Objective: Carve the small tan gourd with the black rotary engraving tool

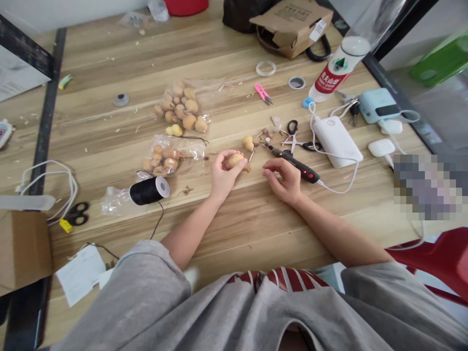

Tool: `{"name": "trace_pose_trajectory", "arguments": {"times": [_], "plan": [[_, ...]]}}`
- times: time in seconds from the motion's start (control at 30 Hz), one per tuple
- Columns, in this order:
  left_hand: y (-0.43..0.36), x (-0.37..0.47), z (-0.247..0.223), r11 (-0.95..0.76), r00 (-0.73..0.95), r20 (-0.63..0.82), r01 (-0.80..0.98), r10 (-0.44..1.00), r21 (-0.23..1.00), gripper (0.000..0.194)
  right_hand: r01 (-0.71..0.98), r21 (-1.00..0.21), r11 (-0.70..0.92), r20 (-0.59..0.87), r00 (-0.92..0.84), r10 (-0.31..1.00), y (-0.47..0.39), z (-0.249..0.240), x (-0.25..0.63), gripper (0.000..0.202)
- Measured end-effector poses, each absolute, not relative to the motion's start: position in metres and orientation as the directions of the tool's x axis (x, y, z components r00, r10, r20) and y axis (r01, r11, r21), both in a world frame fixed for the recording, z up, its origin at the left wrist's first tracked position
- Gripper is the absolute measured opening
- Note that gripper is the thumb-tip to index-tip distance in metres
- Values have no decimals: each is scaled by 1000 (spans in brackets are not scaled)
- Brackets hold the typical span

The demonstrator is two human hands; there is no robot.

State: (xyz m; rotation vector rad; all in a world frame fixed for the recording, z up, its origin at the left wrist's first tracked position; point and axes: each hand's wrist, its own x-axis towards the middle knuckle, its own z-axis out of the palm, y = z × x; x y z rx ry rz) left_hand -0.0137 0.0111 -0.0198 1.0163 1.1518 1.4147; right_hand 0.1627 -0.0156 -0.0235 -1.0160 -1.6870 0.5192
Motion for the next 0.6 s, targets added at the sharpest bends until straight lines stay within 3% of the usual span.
{"name": "trace_pose_trajectory", "arguments": {"times": [0.1,0.2,0.6], "plan": [[13,-17,-21,105,-130,-155,-331,979,938,44,358,-770,529,544,-68,837,-15,-24,163,4],[15,-21,-22,171,-117,-227,-363,967,916,44,345,-792,504,526,-34,850,-15,-25,163,5],[15,-24,-25,143,-66,-171,-306,983,941,40,263,-833,487,499,-24,866,-14,-36,165,6]]}}
